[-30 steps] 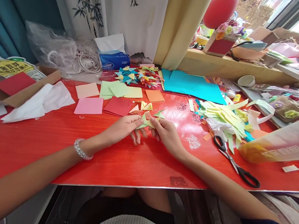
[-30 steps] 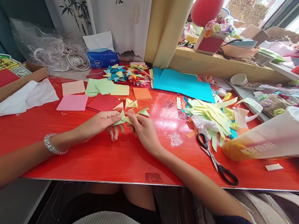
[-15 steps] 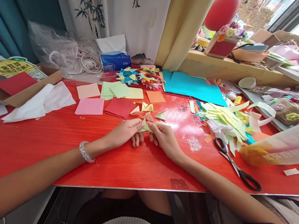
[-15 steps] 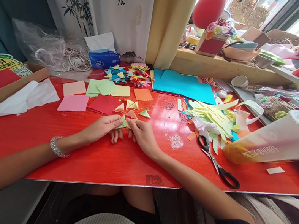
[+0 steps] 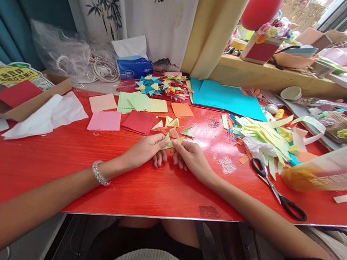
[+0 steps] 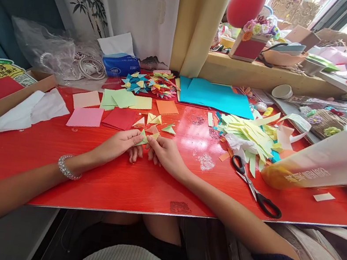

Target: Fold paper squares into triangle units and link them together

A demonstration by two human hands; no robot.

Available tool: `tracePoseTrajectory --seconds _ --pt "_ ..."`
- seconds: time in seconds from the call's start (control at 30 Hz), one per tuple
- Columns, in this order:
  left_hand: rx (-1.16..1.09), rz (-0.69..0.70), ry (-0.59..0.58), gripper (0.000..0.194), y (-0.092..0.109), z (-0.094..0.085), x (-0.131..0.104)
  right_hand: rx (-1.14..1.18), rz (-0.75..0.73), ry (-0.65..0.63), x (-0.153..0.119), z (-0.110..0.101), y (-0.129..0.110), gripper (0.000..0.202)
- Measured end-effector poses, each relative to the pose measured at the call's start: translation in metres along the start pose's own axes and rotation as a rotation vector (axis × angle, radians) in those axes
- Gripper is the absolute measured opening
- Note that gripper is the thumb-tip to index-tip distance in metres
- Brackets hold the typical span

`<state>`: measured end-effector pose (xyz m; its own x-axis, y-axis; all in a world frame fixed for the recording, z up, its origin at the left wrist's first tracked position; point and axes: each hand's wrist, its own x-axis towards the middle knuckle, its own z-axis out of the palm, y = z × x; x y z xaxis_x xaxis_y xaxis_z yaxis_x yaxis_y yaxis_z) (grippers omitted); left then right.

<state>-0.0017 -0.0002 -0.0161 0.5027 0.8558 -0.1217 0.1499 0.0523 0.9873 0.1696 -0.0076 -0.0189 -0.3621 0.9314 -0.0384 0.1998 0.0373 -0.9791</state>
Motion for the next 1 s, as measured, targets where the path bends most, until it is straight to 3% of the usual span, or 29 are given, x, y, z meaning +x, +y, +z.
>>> tracePoseTrajectory --seconds 0.4,0.53,0.7,0.87,1.0 --pt "0.048 -0.006 0.006 0.026 0.004 0.0 0.0 -0.084 -0.047 -0.032 -0.001 0.001 0.001 0.046" --pt "0.031 0.062 0.062 0.028 0.008 0.0 -0.001 -0.126 -0.077 -0.069 0.003 -0.007 -0.004 0.048" --pt "-0.058 0.12 0.228 0.025 0.01 -0.006 -0.002 -0.523 -0.324 0.194 0.022 -0.03 -0.006 0.022" --pt "-0.177 0.135 0.201 0.023 0.011 -0.008 -0.002 -0.913 -0.376 0.146 0.044 -0.037 0.002 0.027" --pt "-0.229 0.124 0.211 0.02 0.013 -0.008 -0.001 -1.058 -0.378 0.122 0.046 -0.032 0.006 0.02"
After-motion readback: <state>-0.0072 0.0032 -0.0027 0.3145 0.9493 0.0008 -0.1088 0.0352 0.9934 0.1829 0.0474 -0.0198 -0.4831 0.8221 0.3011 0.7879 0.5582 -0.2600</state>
